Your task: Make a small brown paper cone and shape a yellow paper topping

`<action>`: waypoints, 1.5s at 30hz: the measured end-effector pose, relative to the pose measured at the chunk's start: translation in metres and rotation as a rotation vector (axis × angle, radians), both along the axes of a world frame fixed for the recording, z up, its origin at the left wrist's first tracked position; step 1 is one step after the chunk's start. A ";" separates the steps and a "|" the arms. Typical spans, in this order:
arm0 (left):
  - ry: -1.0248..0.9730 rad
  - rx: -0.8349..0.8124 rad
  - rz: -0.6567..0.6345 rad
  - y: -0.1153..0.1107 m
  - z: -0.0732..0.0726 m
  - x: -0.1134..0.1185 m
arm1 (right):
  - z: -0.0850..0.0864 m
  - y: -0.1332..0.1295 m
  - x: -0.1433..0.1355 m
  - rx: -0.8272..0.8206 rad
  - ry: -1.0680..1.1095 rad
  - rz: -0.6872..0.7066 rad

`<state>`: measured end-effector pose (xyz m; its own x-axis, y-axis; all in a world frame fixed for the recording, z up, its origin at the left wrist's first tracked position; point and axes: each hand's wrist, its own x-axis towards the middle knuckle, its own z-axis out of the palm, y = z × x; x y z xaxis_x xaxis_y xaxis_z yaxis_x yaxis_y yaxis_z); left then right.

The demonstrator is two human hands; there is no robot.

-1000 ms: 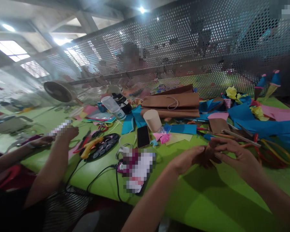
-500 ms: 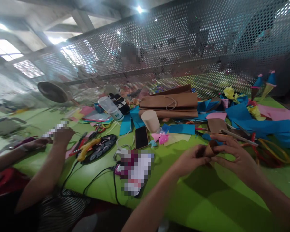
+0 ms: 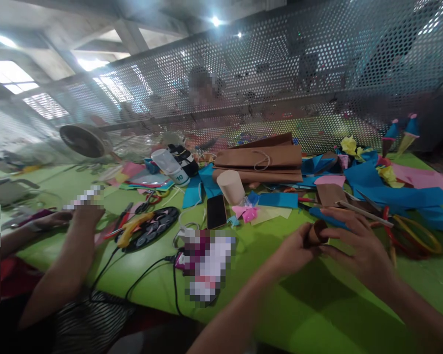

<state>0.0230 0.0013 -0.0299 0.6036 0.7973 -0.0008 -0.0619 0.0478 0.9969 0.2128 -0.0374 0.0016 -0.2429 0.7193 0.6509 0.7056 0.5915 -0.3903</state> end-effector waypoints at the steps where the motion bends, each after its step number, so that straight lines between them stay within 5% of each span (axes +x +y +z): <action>1: 0.020 0.021 0.016 0.000 -0.002 0.000 | 0.001 -0.001 0.000 0.014 -0.017 -0.017; 10: 0.142 0.179 0.055 -0.006 -0.002 -0.005 | 0.006 -0.013 -0.009 -0.013 -0.171 -0.041; 19: -0.113 -0.027 0.053 -0.003 -0.003 0.004 | 0.013 -0.013 -0.005 0.054 -0.131 -0.072; 30: 0.177 0.216 0.112 -0.005 0.012 -0.004 | 0.006 -0.017 -0.010 0.092 -0.210 -0.029; 35: -0.018 0.047 0.036 -0.003 0.007 -0.002 | 0.005 -0.013 -0.005 0.086 -0.198 -0.035; 41: 0.075 0.205 0.061 -0.004 0.008 -0.004 | 0.003 -0.013 -0.009 0.043 -0.190 0.053; 45: -0.058 0.134 0.082 0.002 0.011 -0.003 | 0.005 -0.012 -0.005 -0.033 -0.127 0.078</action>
<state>0.0199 0.0033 -0.0187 0.5325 0.8344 0.1420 -0.1176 -0.0932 0.9887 0.2075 -0.0495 0.0068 -0.3778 0.7153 0.5879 0.7027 0.6350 -0.3209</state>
